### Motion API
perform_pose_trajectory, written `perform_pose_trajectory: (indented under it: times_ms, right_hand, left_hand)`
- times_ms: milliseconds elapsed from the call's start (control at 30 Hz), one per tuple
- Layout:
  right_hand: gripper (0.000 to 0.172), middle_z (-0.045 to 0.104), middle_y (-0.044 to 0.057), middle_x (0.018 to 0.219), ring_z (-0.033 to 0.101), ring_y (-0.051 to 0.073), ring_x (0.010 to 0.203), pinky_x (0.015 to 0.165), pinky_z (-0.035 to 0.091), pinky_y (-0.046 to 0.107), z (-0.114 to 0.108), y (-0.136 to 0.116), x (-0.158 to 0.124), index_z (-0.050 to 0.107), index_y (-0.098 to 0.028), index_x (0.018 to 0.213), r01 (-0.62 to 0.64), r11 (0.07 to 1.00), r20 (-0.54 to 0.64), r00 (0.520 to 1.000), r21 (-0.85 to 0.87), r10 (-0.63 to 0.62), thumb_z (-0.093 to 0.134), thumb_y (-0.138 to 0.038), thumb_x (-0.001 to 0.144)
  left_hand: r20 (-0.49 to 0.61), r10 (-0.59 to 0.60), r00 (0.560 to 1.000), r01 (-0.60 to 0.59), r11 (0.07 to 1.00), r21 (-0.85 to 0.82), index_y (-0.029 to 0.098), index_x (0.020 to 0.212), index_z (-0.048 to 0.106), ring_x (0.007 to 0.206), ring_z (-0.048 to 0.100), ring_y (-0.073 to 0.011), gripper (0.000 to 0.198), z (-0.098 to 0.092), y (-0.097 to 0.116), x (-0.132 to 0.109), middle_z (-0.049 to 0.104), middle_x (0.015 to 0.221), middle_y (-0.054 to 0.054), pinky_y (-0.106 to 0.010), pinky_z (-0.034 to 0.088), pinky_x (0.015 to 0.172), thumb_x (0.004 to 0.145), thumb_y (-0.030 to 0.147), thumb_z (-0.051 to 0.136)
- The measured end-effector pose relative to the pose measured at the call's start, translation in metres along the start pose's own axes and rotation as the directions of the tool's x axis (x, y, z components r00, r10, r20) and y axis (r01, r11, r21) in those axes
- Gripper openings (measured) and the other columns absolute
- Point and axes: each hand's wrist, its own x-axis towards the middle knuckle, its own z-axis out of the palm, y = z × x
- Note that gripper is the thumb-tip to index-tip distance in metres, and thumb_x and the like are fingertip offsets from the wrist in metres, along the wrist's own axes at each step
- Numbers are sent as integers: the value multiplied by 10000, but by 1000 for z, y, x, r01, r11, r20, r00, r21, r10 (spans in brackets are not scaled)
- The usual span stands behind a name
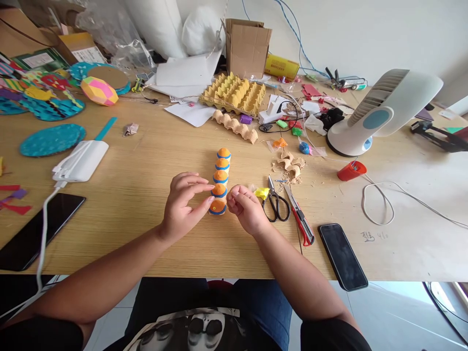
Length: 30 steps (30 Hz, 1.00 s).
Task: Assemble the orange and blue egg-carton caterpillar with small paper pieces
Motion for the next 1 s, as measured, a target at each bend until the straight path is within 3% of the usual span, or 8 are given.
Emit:
perform_pose_trajectory:
  times_ms: [267,633,833,1000]
  right_hand:
    - [398,356,-49,538,268,99,507,521,184,282,1,1,0,494,-194,601,33,999,-22,999,-41,-33,619,-392,923]
    - [544,347,-53,456,270,96,472,505,206,285,-6,7,-1,505,-196,534,9,980,-34,999,-201,-17,622,-575,907]
    - [569,490,-12,530,382,105,503,516,288,280,-3,3,-8,612,-179,586,123,848,83,992,-515,-93,550,-616,946]
    - [570,552,15,587,480,135,563,558,372,285,4,-2,-10,632,-189,624,204,764,181,977,-611,-116,520,-645,947]
  left_hand:
    - [29,7,1000,-7,1000,-15,257,1079,668,1173,566,-235,264,0,1,-1,662,1096,-36,-485,482,1091,858,119,709]
    - [51,6,999,-4,999,-35,251,1087,686,1181,557,-238,209,-1,3,0,670,1101,-43,-485,470,1100,890,185,703]
    - [122,46,992,-39,997,-59,260,1074,725,1186,541,-252,197,-1,2,-2,689,1064,-47,-481,476,1075,884,310,745]
    - [86,82,993,-78,996,-53,292,940,756,1165,558,-237,59,0,3,-3,713,974,-20,-450,514,1024,884,276,745]
